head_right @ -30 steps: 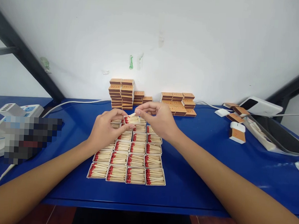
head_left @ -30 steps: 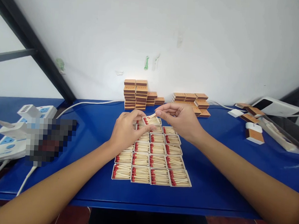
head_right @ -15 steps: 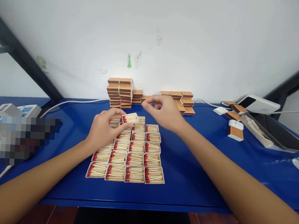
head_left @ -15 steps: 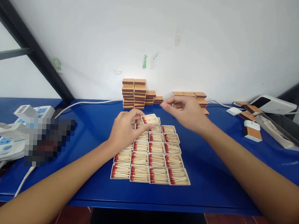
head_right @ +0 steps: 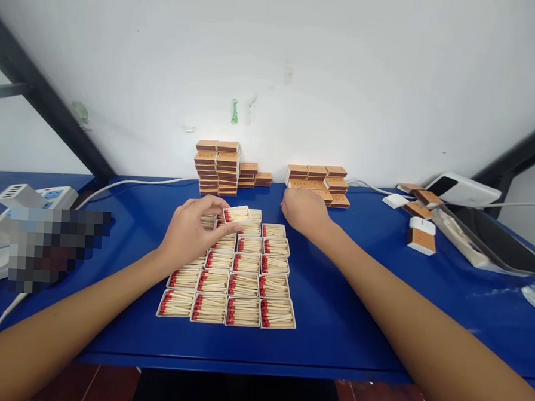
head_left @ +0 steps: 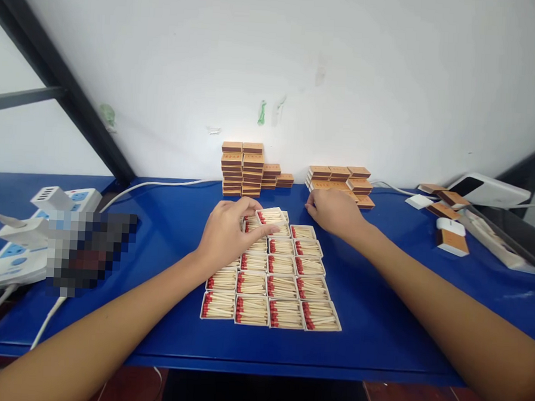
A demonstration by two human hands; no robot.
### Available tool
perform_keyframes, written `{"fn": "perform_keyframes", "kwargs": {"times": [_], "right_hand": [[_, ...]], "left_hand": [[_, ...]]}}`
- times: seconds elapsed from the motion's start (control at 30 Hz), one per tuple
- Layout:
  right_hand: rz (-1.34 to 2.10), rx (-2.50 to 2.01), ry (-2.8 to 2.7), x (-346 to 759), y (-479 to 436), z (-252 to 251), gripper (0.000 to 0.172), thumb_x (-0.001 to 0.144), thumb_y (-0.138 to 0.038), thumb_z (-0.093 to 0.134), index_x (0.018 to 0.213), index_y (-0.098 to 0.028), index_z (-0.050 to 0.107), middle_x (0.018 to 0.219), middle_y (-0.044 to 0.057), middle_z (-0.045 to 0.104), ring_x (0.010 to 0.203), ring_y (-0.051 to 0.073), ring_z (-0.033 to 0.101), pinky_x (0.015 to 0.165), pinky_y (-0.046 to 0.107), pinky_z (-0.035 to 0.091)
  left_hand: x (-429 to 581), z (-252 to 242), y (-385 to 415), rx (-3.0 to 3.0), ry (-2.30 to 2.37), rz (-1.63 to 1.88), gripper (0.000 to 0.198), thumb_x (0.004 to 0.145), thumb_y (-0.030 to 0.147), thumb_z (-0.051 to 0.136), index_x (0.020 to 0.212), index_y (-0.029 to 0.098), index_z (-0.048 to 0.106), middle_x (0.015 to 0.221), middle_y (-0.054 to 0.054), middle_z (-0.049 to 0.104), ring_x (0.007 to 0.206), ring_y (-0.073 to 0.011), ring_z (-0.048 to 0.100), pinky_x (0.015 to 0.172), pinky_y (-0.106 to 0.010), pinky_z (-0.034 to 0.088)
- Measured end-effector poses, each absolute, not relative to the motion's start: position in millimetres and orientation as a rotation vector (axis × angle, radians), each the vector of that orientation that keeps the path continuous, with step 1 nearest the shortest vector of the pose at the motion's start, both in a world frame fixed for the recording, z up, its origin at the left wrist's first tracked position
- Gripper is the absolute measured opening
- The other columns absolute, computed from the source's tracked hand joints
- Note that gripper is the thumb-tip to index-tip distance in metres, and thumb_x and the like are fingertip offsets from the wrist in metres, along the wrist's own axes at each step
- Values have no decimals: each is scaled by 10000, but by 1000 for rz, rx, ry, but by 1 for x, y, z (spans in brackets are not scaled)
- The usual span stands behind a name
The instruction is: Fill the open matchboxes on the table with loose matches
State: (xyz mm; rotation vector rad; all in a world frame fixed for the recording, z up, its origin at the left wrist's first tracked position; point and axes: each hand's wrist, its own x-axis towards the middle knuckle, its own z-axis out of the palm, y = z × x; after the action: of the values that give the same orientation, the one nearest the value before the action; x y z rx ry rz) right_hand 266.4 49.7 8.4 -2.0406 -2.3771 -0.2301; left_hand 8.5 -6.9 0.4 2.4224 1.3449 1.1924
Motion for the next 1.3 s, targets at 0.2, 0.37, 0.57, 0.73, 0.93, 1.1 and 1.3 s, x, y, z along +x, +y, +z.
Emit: {"fn": "perform_keyframes", "kwargs": {"times": [0.2,0.37,0.57,0.73,0.93,1.1,1.3], "right_hand": [[-149,-1885,-2418,266,42,17,222,1021,-247,524,1066,-111,693,1090,199,757,1023,316,706,808,363,469],[209,-1507,-2268,260,29,29,173,1013,-292,550,957,-171,660,943,105,739,832,230,655,715,331,441],[442,-1171,-2155,243,13,35,207,1013,-296,544,1146,-218,682,903,50,717,724,194,584,675,333,438],[452,-1089,-2044,235,6,39,232,1045,-332,537,1096,-238,743,1041,69,761,819,206,632,703,349,463],[862,-1039,-1773,225,1,32,239,955,-444,700,991,-214,749,968,76,789,865,214,710,776,366,547],[993,-1075,-1704,222,0,23,320,907,-539,735,984,-230,764,941,69,787,837,228,701,714,378,562],[852,-1127,-1778,221,-1,22,312,916,-518,714,988,-220,772,920,55,757,722,188,621,669,354,502]], "left_hand": [[9,0,-7,2445,1353,1163,437,855,632,787,1036,255,659,937,-8,798,930,-252,744,905,-443,534],[10,1,-8,2452,1346,1161,449,854,655,773,1026,255,662,950,-20,802,930,-259,745,901,-447,535],[10,2,-8,2456,1341,1167,417,861,625,784,1021,261,661,952,-13,800,936,-255,749,922,-446,542],[9,1,-8,2457,1338,1166,427,865,635,773,1033,258,661,983,-19,799,944,-253,750,913,-434,544],[10,2,-8,2464,1333,1176,418,846,599,813,1033,257,660,966,3,800,945,-244,747,931,-425,520],[9,5,-9,2435,1398,1238,373,866,563,808,1016,254,661,990,5,805,920,-243,746,919,-420,512],[9,4,-9,2428,1415,1249,340,885,542,794,1004,254,657,998,9,802,917,-240,743,912,-415,507]]}}
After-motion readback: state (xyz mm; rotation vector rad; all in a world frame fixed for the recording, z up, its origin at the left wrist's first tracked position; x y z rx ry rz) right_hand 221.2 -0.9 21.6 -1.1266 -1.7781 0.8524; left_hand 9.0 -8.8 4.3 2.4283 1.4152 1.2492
